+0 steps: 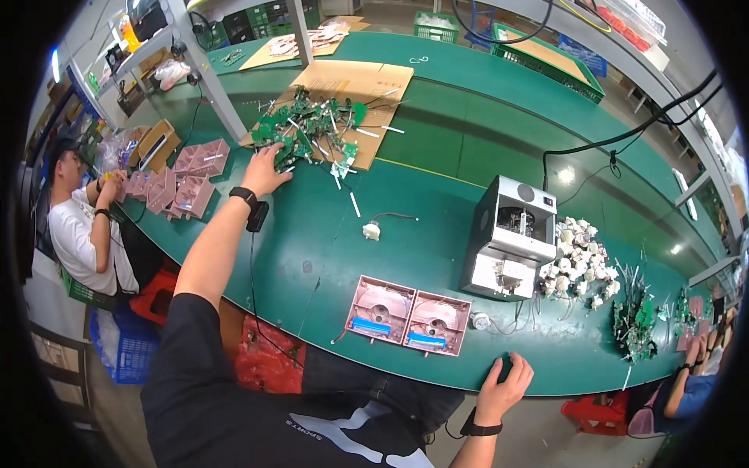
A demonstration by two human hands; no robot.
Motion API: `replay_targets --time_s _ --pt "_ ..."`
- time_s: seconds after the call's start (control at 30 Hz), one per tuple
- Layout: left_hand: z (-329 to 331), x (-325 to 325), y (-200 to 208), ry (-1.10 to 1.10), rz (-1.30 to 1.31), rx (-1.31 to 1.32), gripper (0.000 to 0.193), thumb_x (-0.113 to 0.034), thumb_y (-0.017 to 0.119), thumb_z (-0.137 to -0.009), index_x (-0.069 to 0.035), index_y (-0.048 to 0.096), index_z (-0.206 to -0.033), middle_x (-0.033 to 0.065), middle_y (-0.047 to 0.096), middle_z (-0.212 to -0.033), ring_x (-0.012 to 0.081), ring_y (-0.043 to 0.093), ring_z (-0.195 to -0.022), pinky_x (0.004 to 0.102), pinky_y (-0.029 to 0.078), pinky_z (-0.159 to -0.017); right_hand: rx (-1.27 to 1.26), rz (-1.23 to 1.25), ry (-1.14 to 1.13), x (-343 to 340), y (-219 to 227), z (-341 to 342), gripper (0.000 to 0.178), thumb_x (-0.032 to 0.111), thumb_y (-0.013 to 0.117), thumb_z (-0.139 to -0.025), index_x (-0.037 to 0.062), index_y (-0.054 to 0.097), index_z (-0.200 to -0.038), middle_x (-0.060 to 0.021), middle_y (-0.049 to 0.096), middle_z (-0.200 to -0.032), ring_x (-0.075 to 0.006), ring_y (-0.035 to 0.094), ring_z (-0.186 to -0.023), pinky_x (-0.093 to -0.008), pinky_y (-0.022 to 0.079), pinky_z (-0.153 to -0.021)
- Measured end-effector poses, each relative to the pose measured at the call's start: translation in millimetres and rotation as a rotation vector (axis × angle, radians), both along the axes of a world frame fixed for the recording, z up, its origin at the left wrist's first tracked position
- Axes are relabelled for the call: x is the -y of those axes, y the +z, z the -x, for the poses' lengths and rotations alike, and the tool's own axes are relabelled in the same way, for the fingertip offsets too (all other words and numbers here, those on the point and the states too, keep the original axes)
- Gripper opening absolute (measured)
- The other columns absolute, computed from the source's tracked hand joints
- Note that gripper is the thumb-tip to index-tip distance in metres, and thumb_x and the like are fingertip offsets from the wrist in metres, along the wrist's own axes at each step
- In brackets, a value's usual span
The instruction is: Assembling electronic components and placing them into individual boxes on a factory assembly line.
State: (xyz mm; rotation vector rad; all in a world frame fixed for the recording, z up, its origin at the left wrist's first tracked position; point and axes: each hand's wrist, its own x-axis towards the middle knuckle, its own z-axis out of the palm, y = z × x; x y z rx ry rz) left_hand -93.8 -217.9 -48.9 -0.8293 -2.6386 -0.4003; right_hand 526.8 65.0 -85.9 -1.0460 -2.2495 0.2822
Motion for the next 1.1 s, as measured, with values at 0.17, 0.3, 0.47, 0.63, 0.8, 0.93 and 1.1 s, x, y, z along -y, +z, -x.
replay_targets --time_s 0.17,0.3,0.47,0.63,0.8,0.93,1.1 --pt "5.7 3.4 28.4 0.067 -0.261 0.298 0.072 -0.03 0.084 -0.084 -0.011 0.055 -0.147 0.0219 0.072 -0.121 0.0387 0.071 -0.107 0.0454 0.057 -0.095 -0.051 -0.073 -0.05 -2.1 -13.5 4.5 0.016 0.002 0.069 -0.092 -0.0008 0.066 -0.107 -0.0147 0.065 -0.104 -0.0355 0.061 -0.101 -0.046 0.05 -0.09" --pt "33.0 11.2 51.8 0.061 -0.741 0.448 0.056 -0.027 0.082 -0.087 -0.009 0.065 -0.137 0.0199 0.076 -0.113 0.0355 0.074 -0.1 0.0428 0.059 -0.089 -0.083 -0.06 -0.036 -0.5 -17.0 7.4 0.009 0.002 0.068 -0.093 -0.0003 0.066 -0.101 -0.0137 0.065 -0.1 -0.0346 0.061 -0.099 -0.0457 0.05 -0.088" --pt "6.9 -22.8 73.9 -0.046 -0.568 0.063 0.04 -0.025 0.082 -0.089 -0.007 0.073 -0.124 0.0165 0.076 -0.113 0.0315 0.075 -0.101 0.0404 0.059 -0.087 -0.119 -0.079 -0.05 -4.3 -14.8 4.8 0.006 0.001 0.067 -0.092 0.0002 0.065 -0.097 -0.0132 0.065 -0.097 -0.0344 0.062 -0.096 -0.0459 0.05 -0.086" --pt "-34.6 -88.6 52.7 -0.247 -0.323 -0.105 0.047 -0.029 0.08 -0.089 -0.008 0.068 -0.13 0.0102 0.076 -0.108 0.0267 0.073 -0.099 0.0418 0.055 -0.086 -0.14 -0.103 -0.054 -7.0 -13.2 10.1 0.004 0.001 0.067 -0.092 0.0006 0.065 -0.095 -0.0134 0.065 -0.096 -0.0349 0.062 -0.093 -0.0461 0.05 -0.085" --pt "-58.9 -147.9 35.5 -0.189 0.094 -0.221 0.046 -0.033 0.077 -0.087 -0.013 0.069 -0.128 0.0119 0.076 -0.11 0.0302 0.071 -0.108 0.0457 0.051 -0.091 -0.15 -0.097 -0.059 -3.1 -13.5 8.6 0.003 0.001 0.067 -0.091 0.0007 0.064 -0.093 -0.0136 0.065 -0.094 -0.0355 0.061 -0.093 -0.0466 0.05 -0.085" --pt "-40.7 -164.8 11.9 -0.041 0.247 -0.063 0.044 -0.036 0.08 -0.083 -0.009 0.074 -0.117 0.0105 0.077 -0.106 0.0317 0.073 -0.1 0.0487 0.046 -0.092 -0.153 -0.098 -0.048 0.9 -16.2 8.3 0.003 0.002 0.067 -0.09 0.001 0.064 -0.091 -0.0137 0.065 -0.093 -0.036 0.061 -0.092 -0.047 0.05 -0.084" --pt "-17.4 -156.7 25.6 0.018 0.242 0.066 0.033 -0.034 0.078 -0.083 -0.013 0.078 -0.108 0.0081 0.079 -0.097 0.0331 0.074 -0.098 0.0489 0.047 -0.093 -0.171 -0.118 -0.04 -1.4 -18.6 7.3 0.004 0.001 0.066 -0.09 -0.0004 0.063 -0.092 -0.0149 0.064 -0.092 -0.0367 0.06 -0.09 -0.0472 0.049 -0.082"
